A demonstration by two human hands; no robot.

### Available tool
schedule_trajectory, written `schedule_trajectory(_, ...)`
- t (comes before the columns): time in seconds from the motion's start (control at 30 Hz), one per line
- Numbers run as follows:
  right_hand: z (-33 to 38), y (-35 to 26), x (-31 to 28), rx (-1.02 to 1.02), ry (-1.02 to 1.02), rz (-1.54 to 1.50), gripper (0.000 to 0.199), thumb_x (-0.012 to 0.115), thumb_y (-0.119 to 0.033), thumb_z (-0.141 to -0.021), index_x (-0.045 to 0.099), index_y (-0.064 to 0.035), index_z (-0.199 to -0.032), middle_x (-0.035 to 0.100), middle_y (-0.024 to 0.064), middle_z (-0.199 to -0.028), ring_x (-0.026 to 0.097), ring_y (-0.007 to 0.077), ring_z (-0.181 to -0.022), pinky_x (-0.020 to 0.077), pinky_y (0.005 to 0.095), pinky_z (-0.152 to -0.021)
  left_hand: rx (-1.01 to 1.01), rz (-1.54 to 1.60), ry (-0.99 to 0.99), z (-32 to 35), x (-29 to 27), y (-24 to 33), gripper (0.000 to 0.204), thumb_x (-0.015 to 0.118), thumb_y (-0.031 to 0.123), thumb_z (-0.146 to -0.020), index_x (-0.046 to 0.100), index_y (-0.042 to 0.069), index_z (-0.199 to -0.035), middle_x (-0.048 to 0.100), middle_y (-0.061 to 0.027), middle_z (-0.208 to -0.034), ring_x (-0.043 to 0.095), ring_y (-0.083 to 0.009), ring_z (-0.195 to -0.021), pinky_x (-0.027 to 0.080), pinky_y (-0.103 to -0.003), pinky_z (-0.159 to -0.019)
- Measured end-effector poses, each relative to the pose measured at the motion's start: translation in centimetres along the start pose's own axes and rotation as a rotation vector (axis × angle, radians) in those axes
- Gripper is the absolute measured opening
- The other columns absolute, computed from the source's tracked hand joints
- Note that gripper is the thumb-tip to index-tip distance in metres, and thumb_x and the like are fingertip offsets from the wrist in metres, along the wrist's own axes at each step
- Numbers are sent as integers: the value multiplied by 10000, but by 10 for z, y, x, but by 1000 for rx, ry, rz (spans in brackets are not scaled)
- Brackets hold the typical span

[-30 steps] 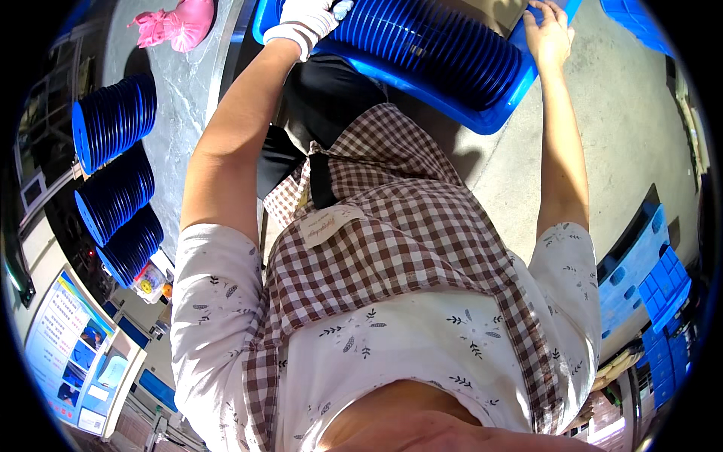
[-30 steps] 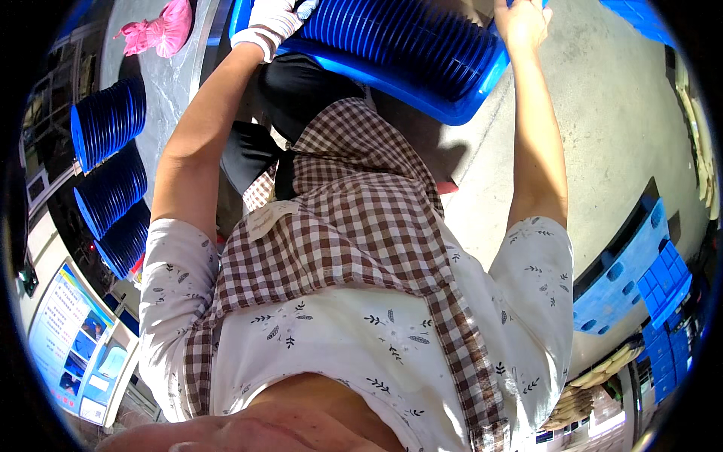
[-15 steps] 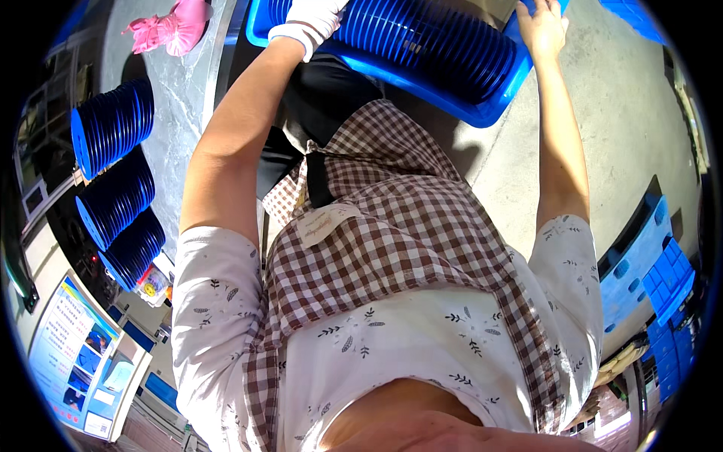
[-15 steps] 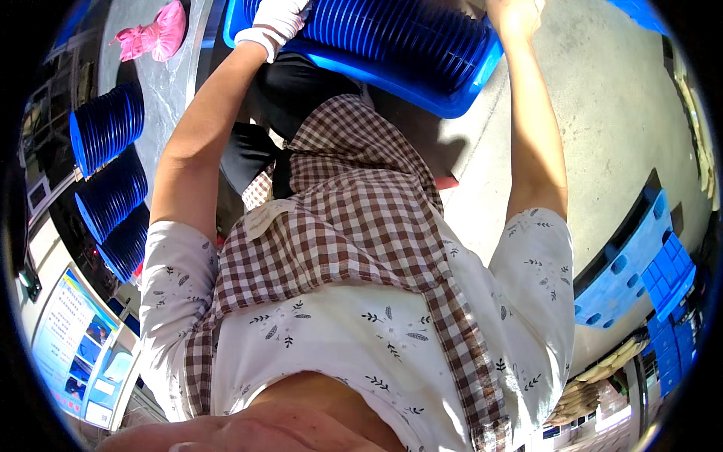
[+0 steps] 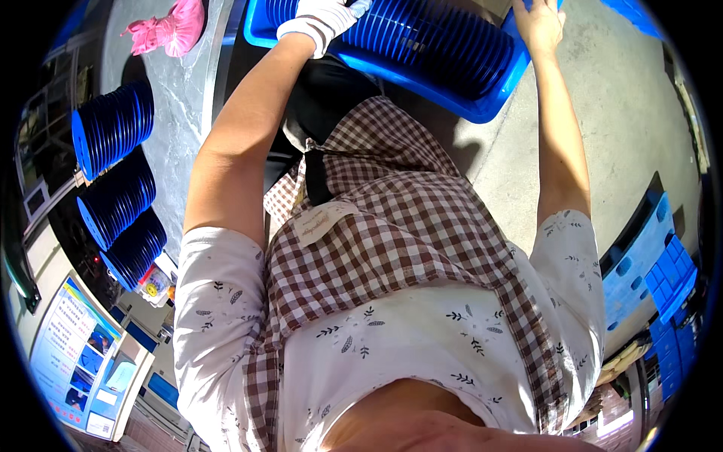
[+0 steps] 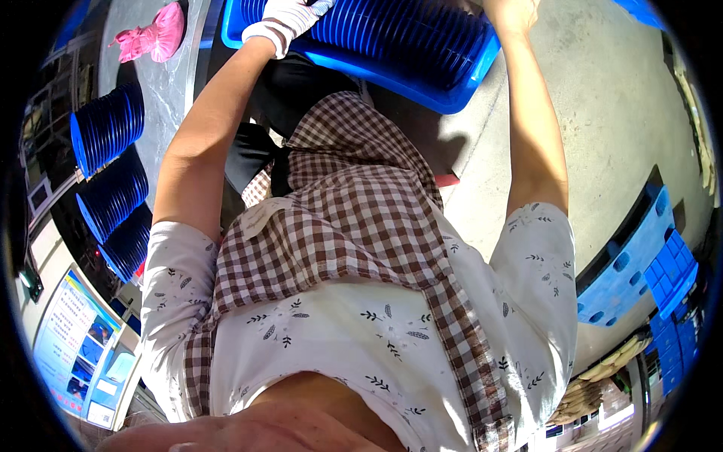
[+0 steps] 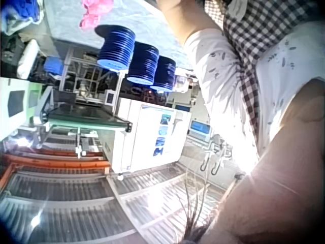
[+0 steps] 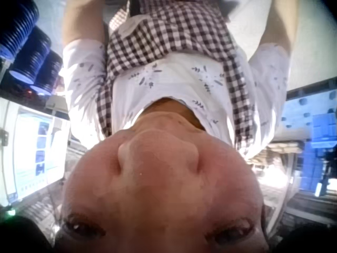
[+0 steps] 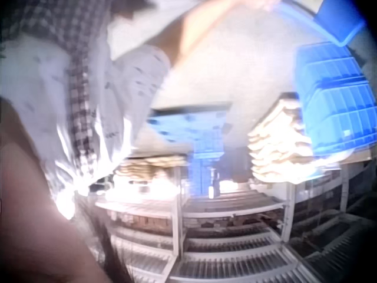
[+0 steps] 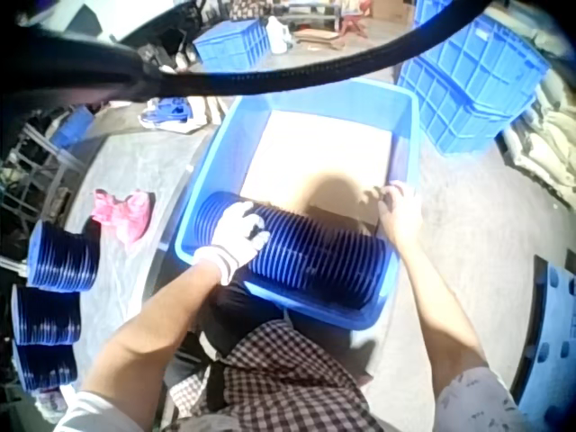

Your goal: The person stacks blue plastic plates from a table into a blue plastic crate. The person also places a piece of cardboard into the crate to separate the plates.

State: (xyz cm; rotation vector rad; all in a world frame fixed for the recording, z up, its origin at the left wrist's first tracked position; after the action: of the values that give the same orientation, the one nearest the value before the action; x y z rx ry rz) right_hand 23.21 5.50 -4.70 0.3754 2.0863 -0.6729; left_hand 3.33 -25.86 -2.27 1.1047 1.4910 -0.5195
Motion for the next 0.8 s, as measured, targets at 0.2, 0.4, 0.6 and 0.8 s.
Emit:
schedule_trajectory(0.2, 2, -6, 1, 17, 4, -5, 250, 712, -191, -836, 671, -153, -1079, 617, 85, -1244, 568, 383, -1084, 481, 463, -932, 17, -78, 16, 1, -5, 11, 297, 713, 210, -831, 682, 109, -1108, 583, -219, -1333, 532, -419, -1243, 459, -488, -1045)
schedule_trajectory(0.4, 0, -3, -4, 35, 5, 2, 217, 703, -207, -858, 685, -148, -1067, 629, 87, -1226, 586, 401, -1036, 491, 480, -903, 328, -18, -26, -6, -4, 17, 320, 656, 78, -830, 686, 151, -1141, 577, -204, -1333, 537, -405, -1249, 475, -440, -1023)
schedule_trajectory(0.6, -5, -4, 1, 1, 44, 17, 186, 699, -255, -875, 696, -144, -1024, 656, 73, -1169, 601, 391, -990, 490, 479, -863, 195, 184, -64, -6, 2, 16, 237, 639, 90, -852, 708, 154, -1069, 575, -208, -1335, 541, -421, -1224, 462, -445, -1034)
schedule_trajectory(0.8, -5, -4, 1, -9, 74, 14, 176, 700, -271, -883, 699, -133, -992, 664, 77, -1142, 609, 387, -967, 491, 469, -848, 217, -1, -8, -13, -5, 36, 183, 682, 205, -823, 711, 88, -961, 626, -209, -1257, 576, -424, -1166, 478, -469, -1010)
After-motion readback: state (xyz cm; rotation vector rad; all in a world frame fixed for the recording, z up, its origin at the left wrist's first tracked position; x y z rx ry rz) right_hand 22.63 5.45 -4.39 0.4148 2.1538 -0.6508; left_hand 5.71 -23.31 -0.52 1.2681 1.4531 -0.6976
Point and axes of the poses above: each hand's wrist, its own z-axis away from the middle knuckle, its own x-axis out of the palm, y = z × x, the point moved 1 cm from there along -z, towards the middle knuckle
